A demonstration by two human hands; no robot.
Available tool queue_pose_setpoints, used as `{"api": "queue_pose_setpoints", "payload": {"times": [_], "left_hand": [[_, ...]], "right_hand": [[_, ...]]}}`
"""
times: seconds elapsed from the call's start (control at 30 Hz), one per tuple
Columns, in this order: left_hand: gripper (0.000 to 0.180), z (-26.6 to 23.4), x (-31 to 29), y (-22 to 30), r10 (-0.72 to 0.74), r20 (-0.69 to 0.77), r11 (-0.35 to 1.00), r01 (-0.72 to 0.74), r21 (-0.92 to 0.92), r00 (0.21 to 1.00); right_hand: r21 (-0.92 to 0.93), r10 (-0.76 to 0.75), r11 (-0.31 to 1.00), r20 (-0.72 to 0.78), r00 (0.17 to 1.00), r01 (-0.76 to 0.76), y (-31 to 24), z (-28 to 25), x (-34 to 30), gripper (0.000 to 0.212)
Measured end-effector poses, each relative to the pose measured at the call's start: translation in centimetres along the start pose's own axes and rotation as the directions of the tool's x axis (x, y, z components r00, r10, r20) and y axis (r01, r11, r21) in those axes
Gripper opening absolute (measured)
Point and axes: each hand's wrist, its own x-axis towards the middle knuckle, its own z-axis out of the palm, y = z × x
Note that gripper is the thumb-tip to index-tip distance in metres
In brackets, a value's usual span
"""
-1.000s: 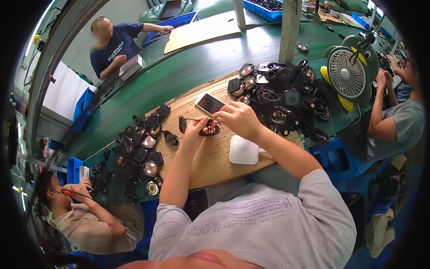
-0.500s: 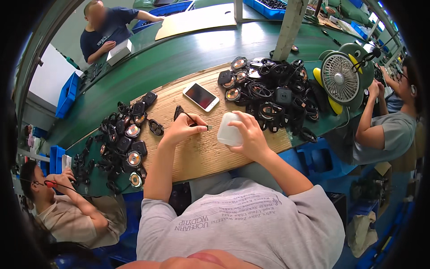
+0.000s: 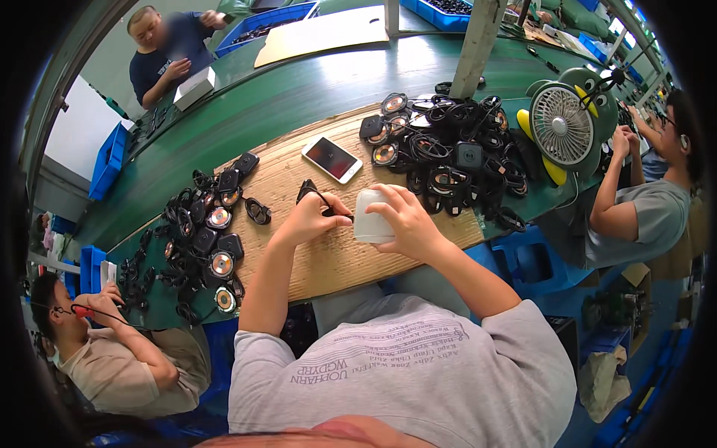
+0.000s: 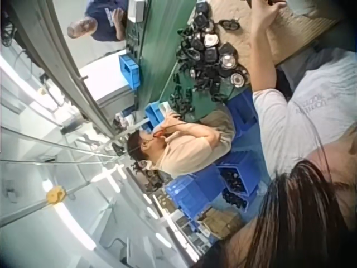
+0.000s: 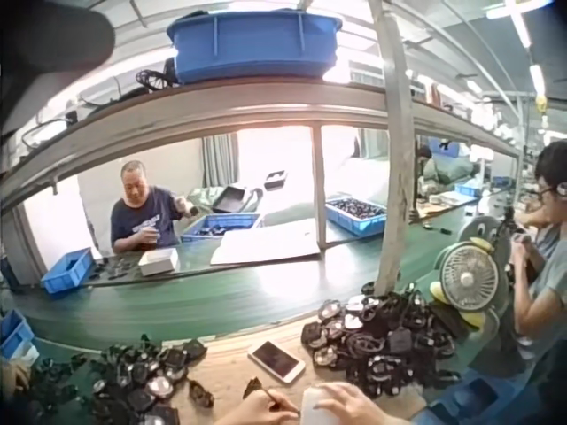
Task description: Assemble and inspect electronic device components on a factory assembly line.
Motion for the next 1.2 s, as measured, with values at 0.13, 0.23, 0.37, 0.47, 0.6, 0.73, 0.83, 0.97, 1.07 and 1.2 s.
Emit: {"api": "queue_pose_setpoints", "payload": {"times": [0.13,0.23,0.37,0.47,0.6,0.73,0.83,0.97,1.07,1.2], "left_hand": [[0.009,-0.2,0.5,-0.6,-0.024,-0.005,0.996,0.023,-0.085,1.000],[0.012,-0.6,0.7,-1.3,-0.055,-0.003,0.990,0.054,-0.132,0.998],[0.025,-0.5,1.2,-1.9,-0.108,0.024,0.974,0.111,-0.196,0.994],[0.053,0.3,1.3,-2.9,0.008,-0.059,0.629,-0.051,-0.776,0.998],[0.078,0.6,1.8,-3.0,-0.023,-0.071,0.273,-0.062,-0.960,0.997],[0.094,0.1,2.0,-3.7,-0.091,-0.083,0.153,-0.068,-0.986,0.992],[0.095,-1.0,1.8,-5.1,-0.086,-0.282,0.362,-0.234,-0.903,0.956],[0.086,-2.6,2.3,-5.2,-0.212,-0.197,0.283,-0.133,-0.950,0.957],[0.080,-2.6,2.1,-5.1,-0.287,-0.206,0.194,-0.154,-0.969,0.935],[0.074,-2.8,2.7,-5.1,-0.401,-0.325,0.026,-0.344,-0.939,0.857]], "right_hand": [[-0.013,0.016,1.000,-0.018,1.000,-0.016,-0.2,0.5,0.3,0.069],[0.046,0.055,0.998,-0.037,0.998,-0.053,-0.4,0.7,0.8,0.068],[0.220,0.167,0.964,-0.061,0.984,-0.150,-0.7,0.3,0.6,0.067],[0.599,0.343,0.758,-0.030,0.939,-0.258,-0.5,0.6,0.4,0.070],[0.782,0.421,0.572,-0.023,0.907,-0.246,-0.5,-0.6,1.8,0.073],[0.836,0.449,0.517,-0.082,0.890,-0.183,-0.9,-2.2,1.1,0.075],[0.794,0.376,0.607,-0.250,0.892,-0.034,-0.3,-2.4,0.2,0.075],[0.792,0.433,0.610,-0.315,0.845,-0.017,0.0,-3.5,-1.2,0.074],[0.777,0.457,0.628,-0.332,0.825,-0.036,0.0,-2.9,-1.9,0.074],[0.730,0.455,0.677,-0.316,0.833,-0.093,-0.1,-2.4,-2.8,0.072]]}}
